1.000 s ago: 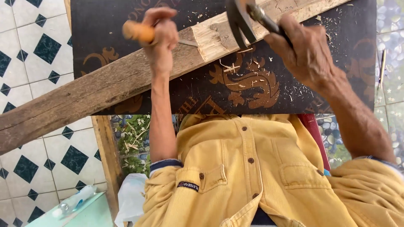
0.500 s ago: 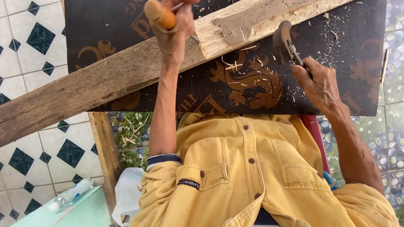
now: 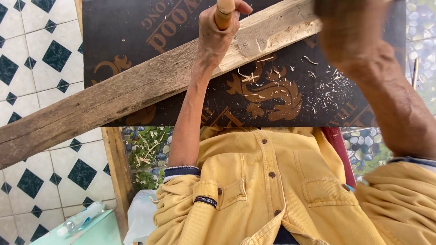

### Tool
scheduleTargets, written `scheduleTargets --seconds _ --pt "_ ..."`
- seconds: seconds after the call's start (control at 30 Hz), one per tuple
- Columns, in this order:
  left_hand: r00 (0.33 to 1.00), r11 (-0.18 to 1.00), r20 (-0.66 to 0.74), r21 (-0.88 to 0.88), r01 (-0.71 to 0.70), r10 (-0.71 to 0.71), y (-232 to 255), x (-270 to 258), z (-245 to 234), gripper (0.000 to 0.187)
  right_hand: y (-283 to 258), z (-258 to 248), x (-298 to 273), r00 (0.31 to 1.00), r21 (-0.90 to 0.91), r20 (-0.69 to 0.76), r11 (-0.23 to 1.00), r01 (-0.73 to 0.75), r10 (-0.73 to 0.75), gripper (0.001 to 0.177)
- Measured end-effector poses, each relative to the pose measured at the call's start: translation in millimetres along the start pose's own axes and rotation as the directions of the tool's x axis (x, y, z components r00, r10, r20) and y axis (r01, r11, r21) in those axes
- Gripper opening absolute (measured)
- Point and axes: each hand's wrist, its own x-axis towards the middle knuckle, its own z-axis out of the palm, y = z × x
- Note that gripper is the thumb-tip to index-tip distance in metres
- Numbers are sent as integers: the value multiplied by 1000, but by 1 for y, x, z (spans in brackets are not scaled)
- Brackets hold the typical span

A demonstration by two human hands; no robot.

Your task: The person uses a chisel and hammer to carve a rectangular notch into a wooden plank. They repeatedly position the chisel and strike it with the hammer to remove wood shavings, gradually deepening the cut.

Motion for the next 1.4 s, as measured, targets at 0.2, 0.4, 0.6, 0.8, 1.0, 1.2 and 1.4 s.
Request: scheduleTargets --seconds 0.2,0.4,0.6,0.8,1.0,1.2,1.4 --pt "1000 994 -26 105 -10 13 0 6 -1 10 -22 -23 30 904 332 232 903 274 -360 24" --pt "1000 999 16 -32 -21 21 5 6 -5 18 -24 6 26 571 -237 717 910 -339 400 23" --pt "998 998 24 -11 -66 66 -10 4 -6 9 -31 8 21 923 224 133 918 327 -361 22" --pt "998 999 -47 17 -35 36 -31 -9 -11 17 -22 26 4 594 -41 604 765 -643 531 29" --pt "996 993 -84 114 35 -25 -54 -9 -10 11 -35 32 -5 839 350 -58 776 525 -541 30" --pt "979 993 -198 -121 17 -41 -31 -32 -40 22 11 67 -63 932 604 114 769 210 -345 30" --pt "959 893 -282 -440 -99 -33 6 -55 -78 16 66 118 -130 936 510 330 857 -67 -123 37"
